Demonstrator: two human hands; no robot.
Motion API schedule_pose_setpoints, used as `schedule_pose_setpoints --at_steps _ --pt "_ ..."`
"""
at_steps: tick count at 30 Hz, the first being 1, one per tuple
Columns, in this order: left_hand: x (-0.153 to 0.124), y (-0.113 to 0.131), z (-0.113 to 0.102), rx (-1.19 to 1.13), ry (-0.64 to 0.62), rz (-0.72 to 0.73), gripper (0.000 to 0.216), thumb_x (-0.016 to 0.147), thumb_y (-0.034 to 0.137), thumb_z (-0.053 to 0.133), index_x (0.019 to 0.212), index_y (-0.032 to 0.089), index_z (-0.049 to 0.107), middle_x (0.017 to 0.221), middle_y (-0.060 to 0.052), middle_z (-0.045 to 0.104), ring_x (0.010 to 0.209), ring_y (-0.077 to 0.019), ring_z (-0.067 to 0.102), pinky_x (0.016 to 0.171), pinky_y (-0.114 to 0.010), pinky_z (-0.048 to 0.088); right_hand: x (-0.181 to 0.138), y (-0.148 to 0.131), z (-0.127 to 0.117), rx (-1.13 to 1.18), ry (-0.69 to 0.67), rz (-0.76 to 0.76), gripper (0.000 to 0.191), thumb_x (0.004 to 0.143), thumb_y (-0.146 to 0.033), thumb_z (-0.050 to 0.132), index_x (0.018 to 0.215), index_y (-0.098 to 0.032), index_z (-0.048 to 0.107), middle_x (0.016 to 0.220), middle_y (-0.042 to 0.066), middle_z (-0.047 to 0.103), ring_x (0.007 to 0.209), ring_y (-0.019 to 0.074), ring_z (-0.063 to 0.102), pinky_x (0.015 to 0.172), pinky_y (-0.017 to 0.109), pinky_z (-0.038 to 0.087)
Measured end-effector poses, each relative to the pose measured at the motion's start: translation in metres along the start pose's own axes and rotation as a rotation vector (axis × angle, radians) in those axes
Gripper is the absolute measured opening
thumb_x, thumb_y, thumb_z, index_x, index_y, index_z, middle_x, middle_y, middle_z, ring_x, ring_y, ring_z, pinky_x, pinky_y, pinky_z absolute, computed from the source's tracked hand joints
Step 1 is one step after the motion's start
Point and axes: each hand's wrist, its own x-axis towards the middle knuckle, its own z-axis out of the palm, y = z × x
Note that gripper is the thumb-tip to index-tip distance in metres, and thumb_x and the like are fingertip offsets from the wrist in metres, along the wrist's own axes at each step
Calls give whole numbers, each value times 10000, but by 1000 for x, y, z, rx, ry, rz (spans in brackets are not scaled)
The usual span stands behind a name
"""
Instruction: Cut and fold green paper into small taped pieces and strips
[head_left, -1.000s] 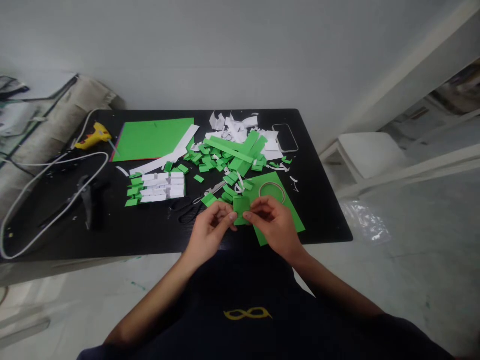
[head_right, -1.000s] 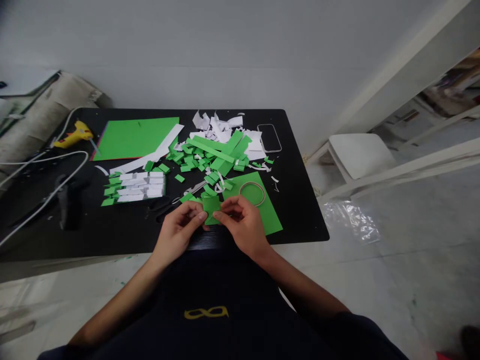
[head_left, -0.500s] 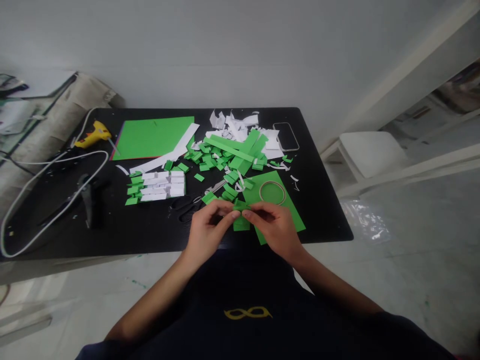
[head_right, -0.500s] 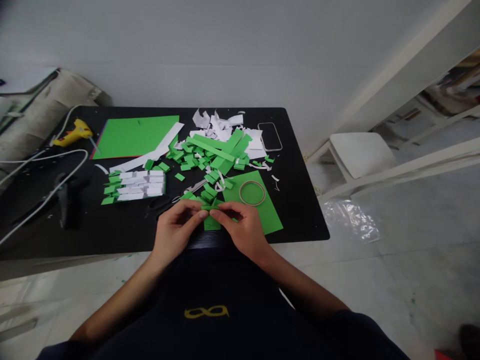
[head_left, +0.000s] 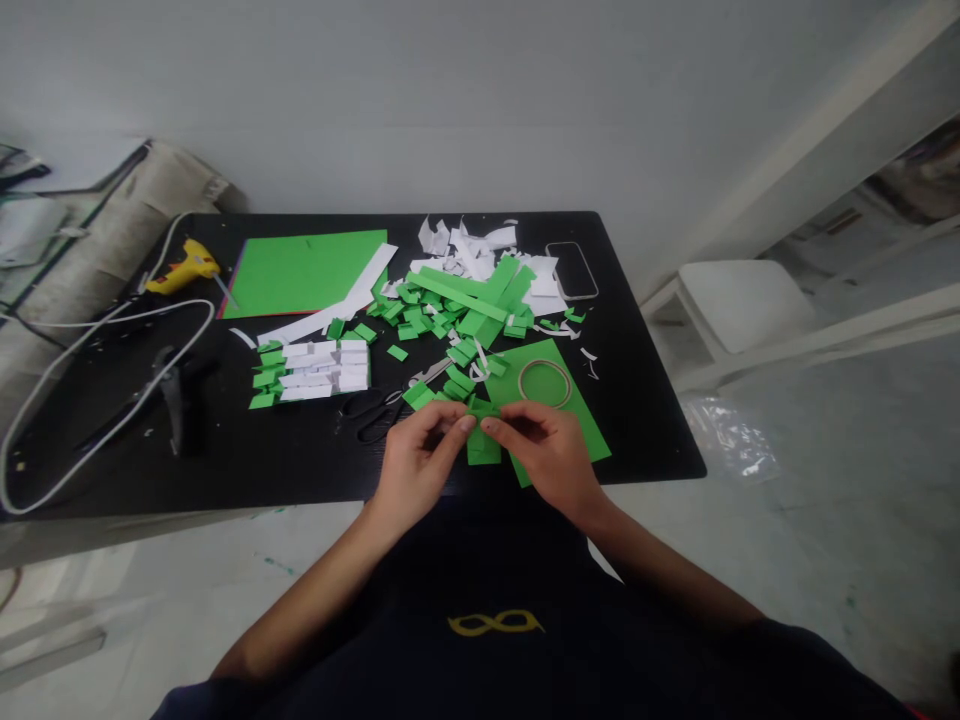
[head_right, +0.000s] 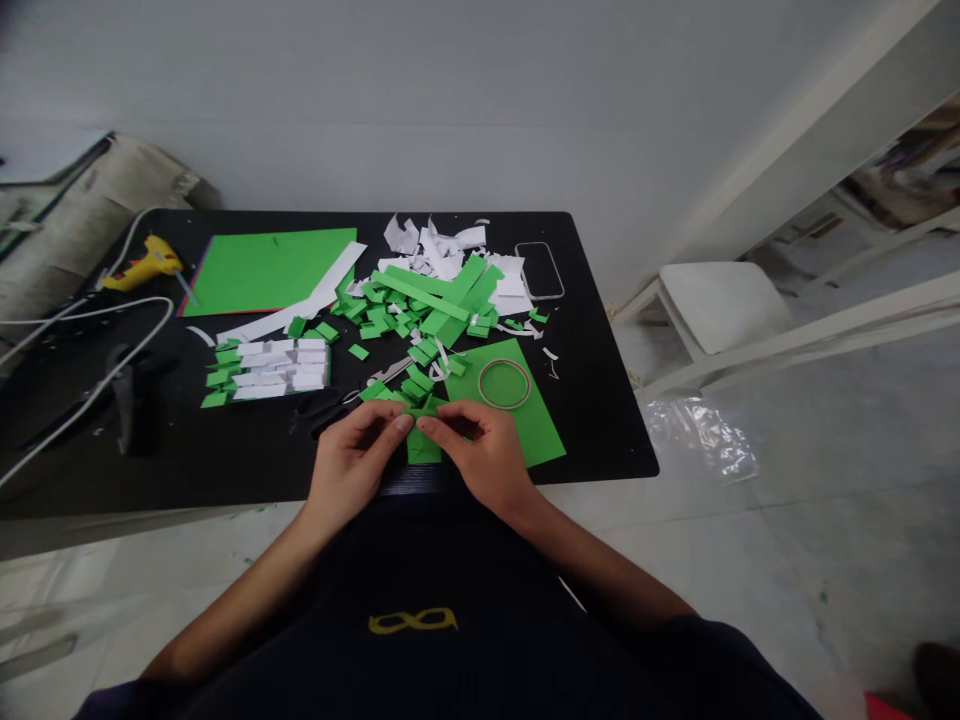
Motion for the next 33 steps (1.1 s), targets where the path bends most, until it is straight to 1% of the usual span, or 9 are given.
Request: schedule_pose_setpoints --at_steps 4,10,16,21,24,28,33 --pt "0 0 -1 -12 -2 0 126 958 293 713 888 192 742 717 15 669 618 -116 584 567 -214 481 0 0 0 -3 13 6 227 737 -417 920 761 -232 791 731 6 758 657 177 655 643 332 547" --pt "0 1 0 -26 17 -18 121 945 292 732 873 196 749 705 13 677 606 -120 583 559 -224 483 1 -1 0 -2 8 3 251 757 -465 904 749 -242 788 728 13 751 670 193 653 651 353 562" --pt "0 2 1 -15 24 -27 136 937 302 734 859 193 752 671 17 656 587 -122 564 544 -226 472 0 0 0 -18 0 15 262 774 -482 890 766 -238 794 733 14 744 684 193 644 641 339 547" --pt "0 2 1 -1 25 -27 136 936 304 737 862 193 758 689 12 674 597 -123 570 549 -228 475 -1 0 -1 -6 -7 30 268 774 -486 894 765 -237 793 735 8 738 690 188 638 656 334 543" --pt "0 2 1 -7 20 -16 127 942 293 732 863 195 756 688 11 670 596 -123 570 549 -230 473 -1 0 -1 9 -5 29 269 764 -484 903 760 -240 791 733 5 726 689 182 623 650 328 525" --pt "0 1 0 -24 6 -19 127 954 299 726 877 200 747 698 14 662 603 -123 569 562 -234 474 0 0 0 32 -28 33 285 788 -497 884 729 -245 764 699 -11 676 668 172 592 633 321 505" --pt "0 -1 -1 -41 -37 -28 117 964 308 715 910 204 710 753 14 656 637 -121 574 590 -234 478 0 0 2 84 -26 16 270 788 -480 884 727 -255 748 710 -17 669 690 173 589 658 321 509"
